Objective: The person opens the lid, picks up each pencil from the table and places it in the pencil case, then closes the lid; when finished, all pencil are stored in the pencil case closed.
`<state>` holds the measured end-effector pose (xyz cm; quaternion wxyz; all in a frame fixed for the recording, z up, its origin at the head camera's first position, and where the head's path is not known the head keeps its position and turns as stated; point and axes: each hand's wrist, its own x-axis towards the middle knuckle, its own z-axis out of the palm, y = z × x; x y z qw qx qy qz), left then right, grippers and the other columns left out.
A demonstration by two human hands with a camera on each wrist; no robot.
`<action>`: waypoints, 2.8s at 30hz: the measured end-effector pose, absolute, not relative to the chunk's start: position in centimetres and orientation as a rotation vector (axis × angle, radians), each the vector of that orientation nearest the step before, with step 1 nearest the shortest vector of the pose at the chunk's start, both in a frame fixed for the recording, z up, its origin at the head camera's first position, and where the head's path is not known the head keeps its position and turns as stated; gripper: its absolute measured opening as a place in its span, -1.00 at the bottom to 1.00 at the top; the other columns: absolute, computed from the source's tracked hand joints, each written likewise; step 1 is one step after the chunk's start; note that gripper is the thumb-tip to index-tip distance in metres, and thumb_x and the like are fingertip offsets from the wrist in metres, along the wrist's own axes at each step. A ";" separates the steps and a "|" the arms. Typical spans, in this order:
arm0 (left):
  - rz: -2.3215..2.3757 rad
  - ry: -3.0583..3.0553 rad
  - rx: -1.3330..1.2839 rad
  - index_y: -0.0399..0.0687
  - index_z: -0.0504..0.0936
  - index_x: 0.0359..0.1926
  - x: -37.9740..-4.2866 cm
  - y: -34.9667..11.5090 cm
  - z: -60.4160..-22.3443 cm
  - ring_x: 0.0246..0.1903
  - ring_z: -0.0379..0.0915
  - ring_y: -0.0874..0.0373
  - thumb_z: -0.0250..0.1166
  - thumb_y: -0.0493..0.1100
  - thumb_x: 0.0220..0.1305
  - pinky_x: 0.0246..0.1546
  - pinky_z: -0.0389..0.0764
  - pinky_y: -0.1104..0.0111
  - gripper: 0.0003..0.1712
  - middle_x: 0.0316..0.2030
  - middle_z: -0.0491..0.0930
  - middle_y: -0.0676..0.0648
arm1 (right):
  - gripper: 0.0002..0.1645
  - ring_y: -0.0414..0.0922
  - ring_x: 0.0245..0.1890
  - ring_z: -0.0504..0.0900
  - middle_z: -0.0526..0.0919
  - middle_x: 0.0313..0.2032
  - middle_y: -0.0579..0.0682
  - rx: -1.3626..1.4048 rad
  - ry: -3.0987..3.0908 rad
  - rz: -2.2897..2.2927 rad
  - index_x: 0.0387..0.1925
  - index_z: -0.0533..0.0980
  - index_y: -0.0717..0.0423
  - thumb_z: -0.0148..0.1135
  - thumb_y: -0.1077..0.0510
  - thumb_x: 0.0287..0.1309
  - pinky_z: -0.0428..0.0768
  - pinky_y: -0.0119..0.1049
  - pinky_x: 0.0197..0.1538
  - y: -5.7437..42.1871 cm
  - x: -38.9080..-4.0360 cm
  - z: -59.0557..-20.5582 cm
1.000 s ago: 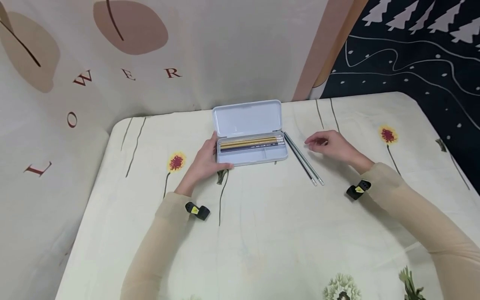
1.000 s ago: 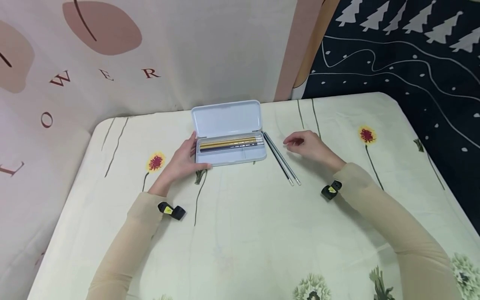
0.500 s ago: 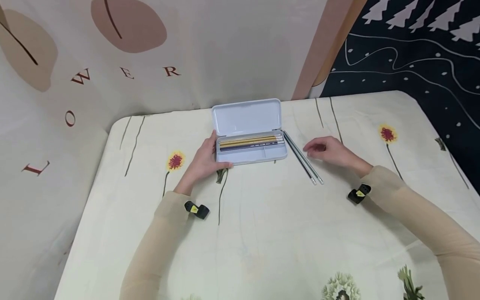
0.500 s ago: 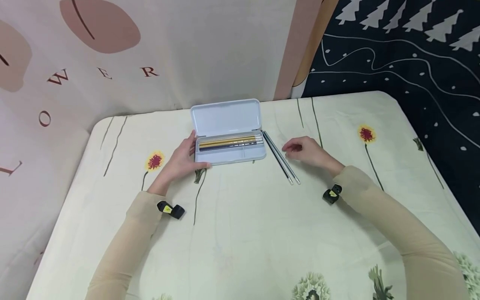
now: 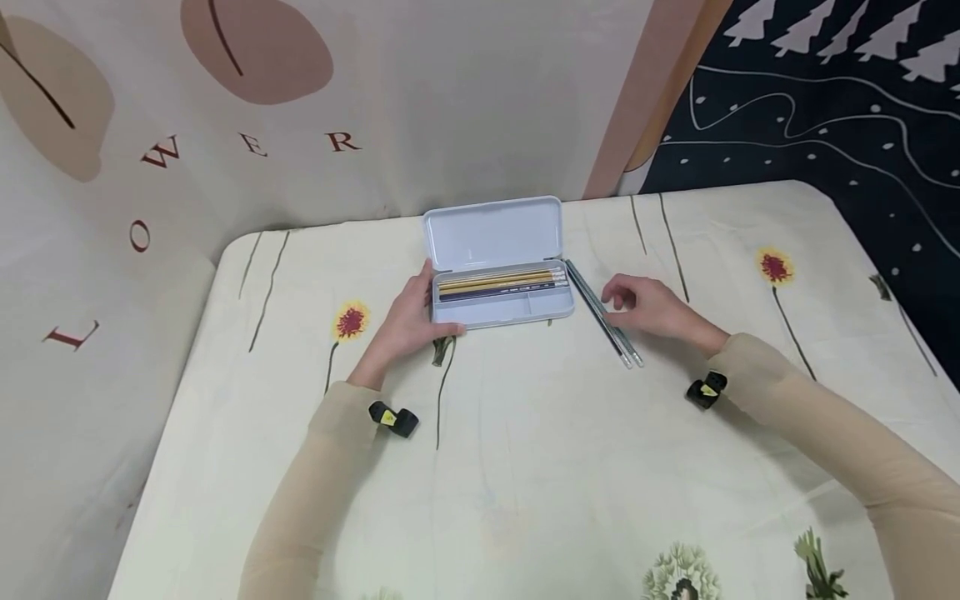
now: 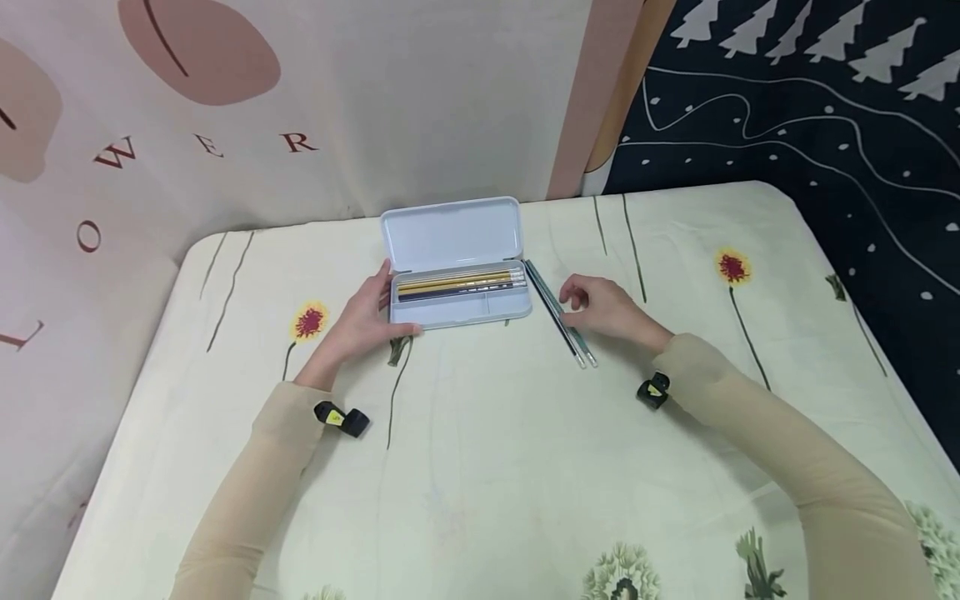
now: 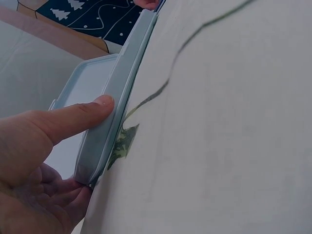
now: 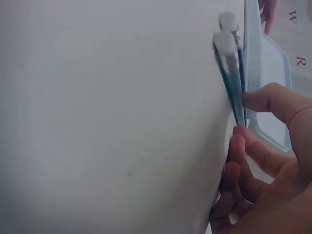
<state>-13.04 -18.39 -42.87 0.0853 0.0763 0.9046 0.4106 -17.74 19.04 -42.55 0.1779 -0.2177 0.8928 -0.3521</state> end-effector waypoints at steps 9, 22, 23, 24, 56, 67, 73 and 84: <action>1.216 2.696 0.223 -0.21 -0.25 0.51 -13.0 -18.4 -42.8 0.29 0.17 -0.18 0.56 -0.11 -0.03 0.28 0.24 0.12 0.35 0.31 0.16 -0.35 | -0.76 -0.04 -0.40 0.37 0.49 -0.44 0.02 -0.588 2.560 -0.988 -0.18 0.49 0.24 0.27 0.33 0.07 0.30 -0.26 -0.32 18.9 -18.0 -42.5; 1.224 2.695 0.215 -0.19 -0.24 0.52 -13.1 -18.4 -42.8 0.29 0.16 -0.17 0.56 -0.14 -0.03 0.27 0.25 0.12 0.34 0.30 0.17 -0.35 | -0.84 -0.03 -0.37 0.44 0.57 -0.37 0.07 -0.543 2.616 -1.016 -0.23 0.54 0.27 0.26 0.30 0.11 0.36 -0.24 -0.29 19.1 -18.4 -42.4; 1.225 2.696 0.214 -0.19 -0.24 0.52 -13.1 -18.4 -42.8 0.29 0.17 -0.17 0.56 -0.14 -0.03 0.27 0.26 0.12 0.34 0.30 0.18 -0.34 | -0.85 -0.02 -0.37 0.46 0.58 -0.37 0.07 -0.538 2.626 -1.014 -0.25 0.55 0.27 0.27 0.29 0.11 0.36 -0.22 -0.28 19.1 -18.4 -42.3; 1.228 2.697 0.215 -0.18 -0.23 0.52 -13.1 -18.4 -42.8 0.29 0.17 -0.17 0.56 -0.14 -0.03 0.27 0.26 0.12 0.34 0.30 0.18 -0.34 | -0.86 -0.02 -0.36 0.48 0.59 -0.38 0.07 -0.530 2.635 -1.013 -0.26 0.55 0.26 0.28 0.29 0.11 0.37 -0.22 -0.26 19.1 -18.4 -42.3; 1.249 2.685 0.204 -0.22 -0.22 0.51 -13.0 -18.5 -42.9 0.31 0.15 -0.12 0.55 -0.10 -0.03 0.29 0.22 0.15 0.33 0.31 0.17 -0.30 | -0.78 -0.10 -0.29 0.48 0.60 -0.23 0.16 -0.519 2.485 -1.203 -0.11 0.59 0.35 0.20 0.32 0.23 0.44 -0.48 -0.28 21.3 -19.0 -41.9; 1.236 2.686 0.196 -0.19 -0.23 0.52 -13.0 -18.5 -42.9 0.31 0.15 -0.13 0.55 -0.09 -0.03 0.29 0.22 0.12 0.34 0.32 0.16 -0.31 | -0.79 -0.10 -0.30 0.49 0.61 -0.22 0.24 -0.522 2.483 -1.209 -0.12 0.57 0.43 0.17 0.39 0.21 0.44 -0.49 -0.27 19.4 -18.5 -40.2; 1.235 2.682 0.184 -0.17 -0.23 0.52 -13.0 -18.4 -42.9 0.31 0.16 -0.13 0.55 -0.09 -0.03 0.28 0.23 0.13 0.34 0.33 0.16 -0.31 | -0.76 -0.08 -0.22 0.50 0.63 -0.16 0.17 -0.535 2.485 -1.208 -0.08 0.60 0.31 0.21 0.29 0.24 0.44 -0.46 -0.21 19.3 -19.3 -41.3; 1.227 2.687 0.186 -0.16 -0.23 0.52 -13.0 -18.5 -42.9 0.31 0.15 -0.12 0.55 -0.08 -0.02 0.29 0.22 0.12 0.33 0.33 0.16 -0.30 | -0.76 -0.03 -0.22 0.52 0.64 -0.15 0.18 -0.535 2.478 -1.225 -0.09 0.62 0.32 0.20 0.29 0.24 0.46 -0.43 -0.23 18.1 -19.9 -41.7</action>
